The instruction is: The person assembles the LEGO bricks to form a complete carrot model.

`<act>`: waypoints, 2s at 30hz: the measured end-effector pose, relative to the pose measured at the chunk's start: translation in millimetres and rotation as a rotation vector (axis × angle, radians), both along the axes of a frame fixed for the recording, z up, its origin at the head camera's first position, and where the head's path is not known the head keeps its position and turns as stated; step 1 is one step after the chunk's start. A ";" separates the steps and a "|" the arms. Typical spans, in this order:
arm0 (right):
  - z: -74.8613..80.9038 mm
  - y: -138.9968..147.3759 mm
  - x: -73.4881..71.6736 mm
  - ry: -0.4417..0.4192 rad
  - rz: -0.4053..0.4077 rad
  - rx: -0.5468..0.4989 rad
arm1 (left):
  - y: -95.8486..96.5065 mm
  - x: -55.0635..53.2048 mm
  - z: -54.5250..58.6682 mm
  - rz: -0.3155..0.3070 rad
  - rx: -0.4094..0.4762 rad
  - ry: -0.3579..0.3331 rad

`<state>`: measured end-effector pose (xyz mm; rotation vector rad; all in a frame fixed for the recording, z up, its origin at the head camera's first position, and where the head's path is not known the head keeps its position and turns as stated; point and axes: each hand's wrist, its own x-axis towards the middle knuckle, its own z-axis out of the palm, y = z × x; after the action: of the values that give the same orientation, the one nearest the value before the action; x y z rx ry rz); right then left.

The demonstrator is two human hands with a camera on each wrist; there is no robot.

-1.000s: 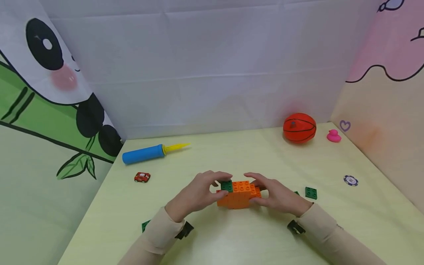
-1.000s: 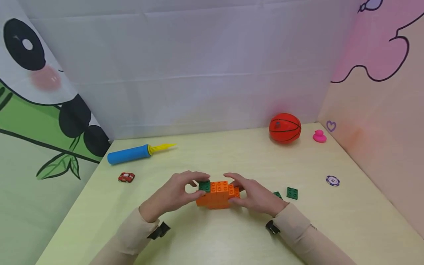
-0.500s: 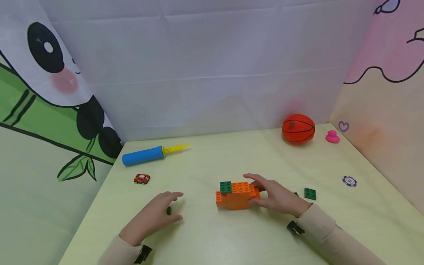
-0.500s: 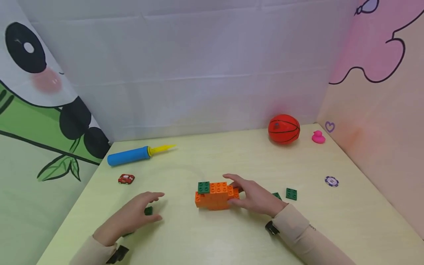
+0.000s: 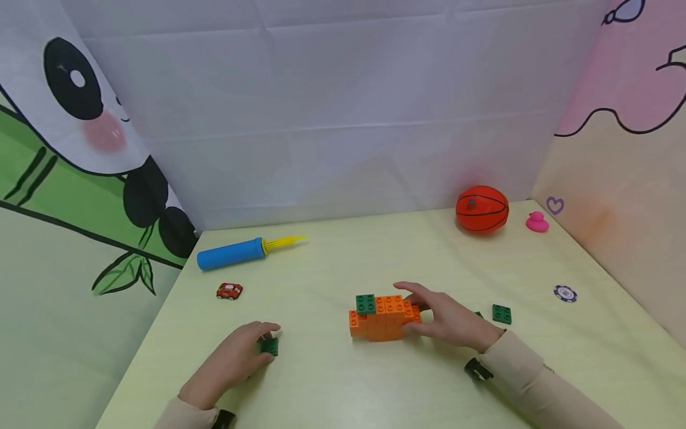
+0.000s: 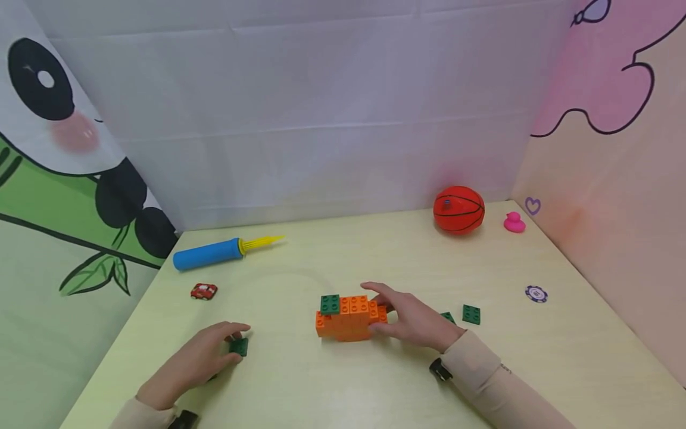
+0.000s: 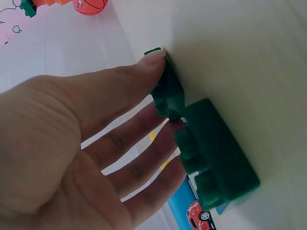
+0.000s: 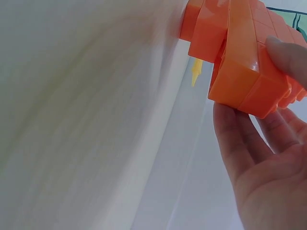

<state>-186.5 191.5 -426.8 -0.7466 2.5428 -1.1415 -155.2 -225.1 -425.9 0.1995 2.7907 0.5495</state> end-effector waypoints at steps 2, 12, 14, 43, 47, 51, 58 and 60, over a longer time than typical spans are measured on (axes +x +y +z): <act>0.0 -0.5 -0.2 0.000 0.000 0.002 | 1.3 0.0 -0.6 0.006 0.011 0.005; 1.9 -1.1 -1.1 -0.019 -0.004 0.001 | 43.8 -6.1 22.5 -0.117 0.260 0.168; 1.2 -0.9 -1.1 -0.018 -0.004 -0.001 | 61.9 -7.7 33.0 -0.210 0.339 0.251; 0.3 1.4 -0.9 0.019 0.037 -0.028 | 159.2 -31.8 38.3 -0.498 0.565 0.321; 1.3 0.9 -1.5 0.033 0.036 -0.020 | 159.2 -32.8 39.1 -0.472 0.561 0.308; 1.2 0.2 -2.6 0.041 0.034 -0.020 | 158.7 -33.3 38.2 -0.451 0.564 0.306; -1.8 -2.3 -1.8 -0.007 0.026 -0.033 | 147.0 -36.0 30.2 -0.446 0.618 0.253; -2.3 -3.3 -1.0 -0.026 0.028 -0.034 | 140.1 -35.5 30.3 -0.449 0.617 0.233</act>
<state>-187.5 188.2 -429.1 -0.7678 2.4892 -1.1810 -190.8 -85.0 -395.5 1.0408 2.5562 1.3062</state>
